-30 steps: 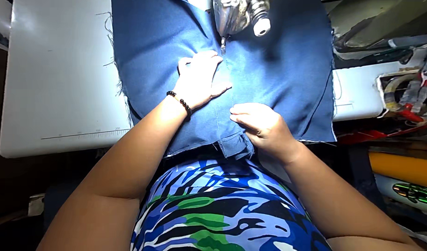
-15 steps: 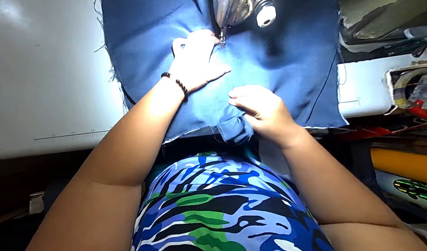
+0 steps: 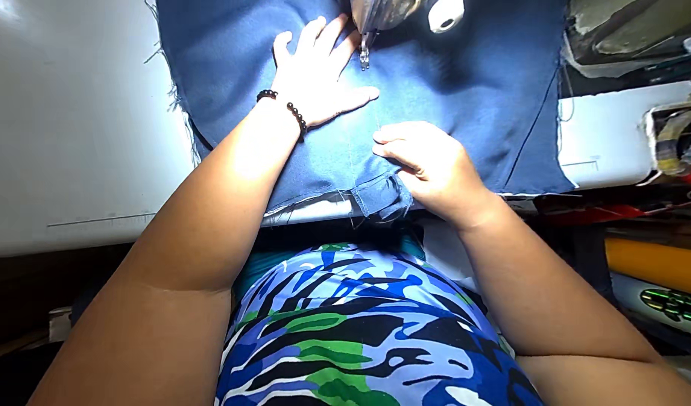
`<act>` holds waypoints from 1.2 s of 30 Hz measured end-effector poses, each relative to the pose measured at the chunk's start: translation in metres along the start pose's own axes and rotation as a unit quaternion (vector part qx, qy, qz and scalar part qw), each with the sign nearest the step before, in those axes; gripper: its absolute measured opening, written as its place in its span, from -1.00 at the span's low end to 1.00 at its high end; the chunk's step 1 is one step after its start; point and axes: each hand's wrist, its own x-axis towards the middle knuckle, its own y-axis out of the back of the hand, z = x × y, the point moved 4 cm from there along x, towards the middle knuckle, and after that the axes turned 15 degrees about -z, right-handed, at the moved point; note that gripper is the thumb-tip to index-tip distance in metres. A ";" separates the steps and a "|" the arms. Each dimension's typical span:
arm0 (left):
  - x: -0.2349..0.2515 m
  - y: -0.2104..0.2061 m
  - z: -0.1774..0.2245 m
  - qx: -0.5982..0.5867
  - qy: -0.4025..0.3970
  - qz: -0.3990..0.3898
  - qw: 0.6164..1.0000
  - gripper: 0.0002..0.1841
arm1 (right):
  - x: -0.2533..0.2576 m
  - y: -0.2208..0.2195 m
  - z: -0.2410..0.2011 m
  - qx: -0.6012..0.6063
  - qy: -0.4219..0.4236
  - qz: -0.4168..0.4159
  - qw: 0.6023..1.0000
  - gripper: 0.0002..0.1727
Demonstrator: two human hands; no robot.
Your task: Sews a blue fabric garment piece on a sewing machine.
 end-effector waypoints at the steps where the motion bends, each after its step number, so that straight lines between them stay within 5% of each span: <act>1: 0.001 0.001 0.000 0.002 0.002 -0.003 1.000 0.03 | 0.001 0.000 0.001 -0.001 0.001 0.001 1.000 -0.62; 29: 0.011 0.010 -0.006 0.008 0.012 -0.010 1.000 0.02 | 0.015 0.000 0.003 -0.016 -0.018 -0.035 0.999 -0.61; 33: 0.012 0.009 -0.007 0.012 0.007 -0.003 1.000 0.02 | 0.002 0.048 -0.007 -0.028 0.014 -0.196 0.980 -0.56; 36: 0.013 0.009 -0.007 0.014 0.017 -0.014 1.000 0.03 | -0.011 0.156 0.003 0.028 0.100 -0.073 0.992 -0.74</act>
